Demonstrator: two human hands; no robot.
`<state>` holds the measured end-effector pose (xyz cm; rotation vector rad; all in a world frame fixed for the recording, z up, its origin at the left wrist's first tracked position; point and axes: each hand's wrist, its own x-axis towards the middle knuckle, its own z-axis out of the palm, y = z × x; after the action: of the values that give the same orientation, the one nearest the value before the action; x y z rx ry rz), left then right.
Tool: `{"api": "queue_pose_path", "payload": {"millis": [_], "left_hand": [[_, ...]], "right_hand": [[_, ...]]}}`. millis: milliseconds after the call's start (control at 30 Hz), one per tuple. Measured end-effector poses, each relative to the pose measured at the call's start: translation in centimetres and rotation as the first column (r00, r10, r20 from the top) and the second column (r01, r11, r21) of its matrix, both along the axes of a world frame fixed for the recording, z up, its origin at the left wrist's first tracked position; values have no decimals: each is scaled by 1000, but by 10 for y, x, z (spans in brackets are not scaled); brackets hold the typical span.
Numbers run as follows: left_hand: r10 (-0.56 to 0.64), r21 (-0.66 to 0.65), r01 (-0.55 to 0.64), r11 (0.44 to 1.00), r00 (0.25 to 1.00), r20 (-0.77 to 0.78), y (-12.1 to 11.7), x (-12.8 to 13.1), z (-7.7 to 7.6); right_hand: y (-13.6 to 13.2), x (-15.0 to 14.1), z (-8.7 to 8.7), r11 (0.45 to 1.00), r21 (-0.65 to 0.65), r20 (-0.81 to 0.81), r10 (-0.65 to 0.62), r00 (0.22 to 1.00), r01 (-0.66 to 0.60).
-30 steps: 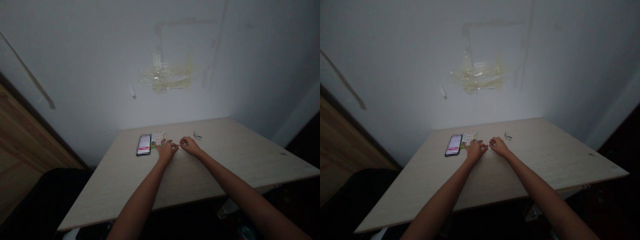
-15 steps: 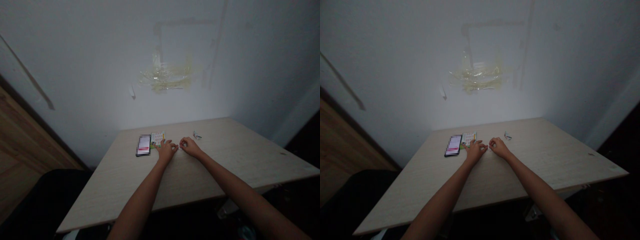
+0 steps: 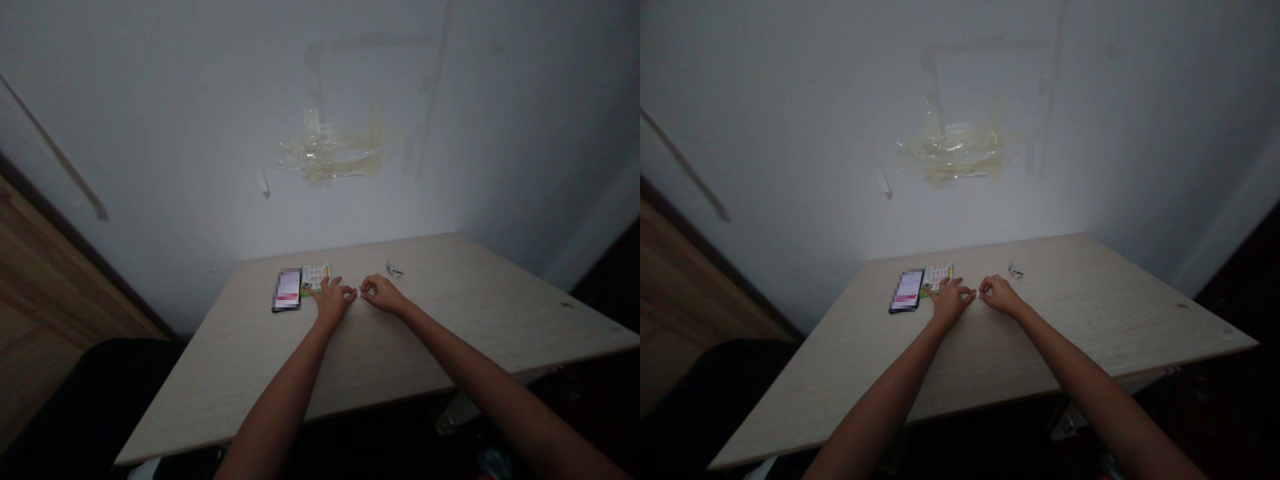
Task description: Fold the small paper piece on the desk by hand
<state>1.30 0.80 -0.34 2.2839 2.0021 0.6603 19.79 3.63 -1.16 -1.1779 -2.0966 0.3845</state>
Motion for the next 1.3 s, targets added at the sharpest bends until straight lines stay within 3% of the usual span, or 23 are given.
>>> {"api": "queue_pose_path", "payload": {"millis": [567, 833, 1300], "left_hand": [[-5, 6, 5, 1000, 1000, 29, 1, -1, -2], [-19, 0, 19, 1000, 999, 32, 2, -1, -3], [-26, -16, 27, 1000, 999, 41, 3, -1, -2]], "right_hand": [[-8, 4, -1, 999, -2, -72, 51, 996, -51], [3, 8, -13, 996, -91, -291, 0, 957, -27], [0, 9, -10, 996, -61, -196, 56, 979, -69]]}}
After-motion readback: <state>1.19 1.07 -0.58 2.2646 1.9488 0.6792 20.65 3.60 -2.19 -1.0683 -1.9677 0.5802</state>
